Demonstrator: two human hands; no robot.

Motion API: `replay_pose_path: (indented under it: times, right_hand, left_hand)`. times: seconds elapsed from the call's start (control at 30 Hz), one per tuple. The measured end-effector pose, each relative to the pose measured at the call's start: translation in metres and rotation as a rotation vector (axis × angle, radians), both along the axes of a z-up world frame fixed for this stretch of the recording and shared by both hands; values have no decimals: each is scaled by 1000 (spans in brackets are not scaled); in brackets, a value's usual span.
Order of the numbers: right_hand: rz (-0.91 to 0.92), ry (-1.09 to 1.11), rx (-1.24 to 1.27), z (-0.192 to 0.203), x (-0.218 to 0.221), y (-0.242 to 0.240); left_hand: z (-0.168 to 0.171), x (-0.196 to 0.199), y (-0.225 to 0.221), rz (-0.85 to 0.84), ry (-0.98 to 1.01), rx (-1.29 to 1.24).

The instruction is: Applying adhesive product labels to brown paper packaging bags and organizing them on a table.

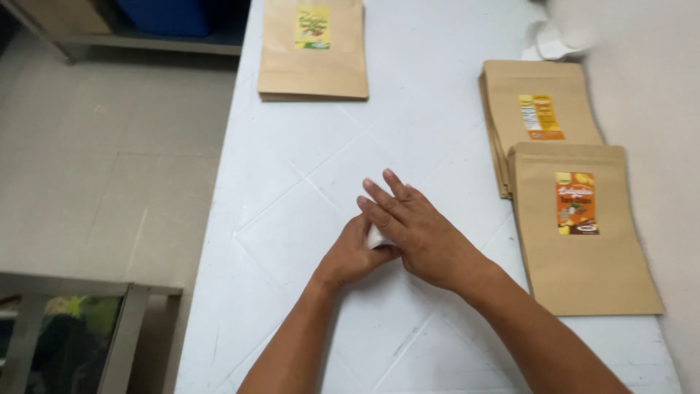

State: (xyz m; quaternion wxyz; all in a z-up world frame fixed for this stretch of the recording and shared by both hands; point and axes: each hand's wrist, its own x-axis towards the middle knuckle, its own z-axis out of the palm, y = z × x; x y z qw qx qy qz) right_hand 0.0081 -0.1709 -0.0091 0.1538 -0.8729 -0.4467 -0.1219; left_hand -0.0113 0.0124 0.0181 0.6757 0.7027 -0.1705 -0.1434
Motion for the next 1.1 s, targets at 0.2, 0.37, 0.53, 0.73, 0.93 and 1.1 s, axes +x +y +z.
replay_pose_path:
  times: [0.2, 0.37, 0.53, 0.73, 0.93, 1.1]
  right_hand:
    - [112, -53, 25, 6, -4, 6]
    - [66, -11, 143, 19, 10, -4]
    - [40, 69, 238, 26, 78, -76]
    - [-746, 192, 203, 17, 216, -189]
    - [-1072, 296, -115, 10, 327, -212]
    - [-1343, 660, -329, 12, 382, -195]
  left_hand:
    - [-38, 3, -8, 22, -16, -76]
    - [-25, 2, -8, 71, -9, -8]
    - [-32, 0, -15, 57, 49, 49]
    - [-38, 11, -16, 104, 257, -12]
    - [-63, 29, -24, 132, 515, 21]
    - [-40, 43, -39, 561, 1311, 23]
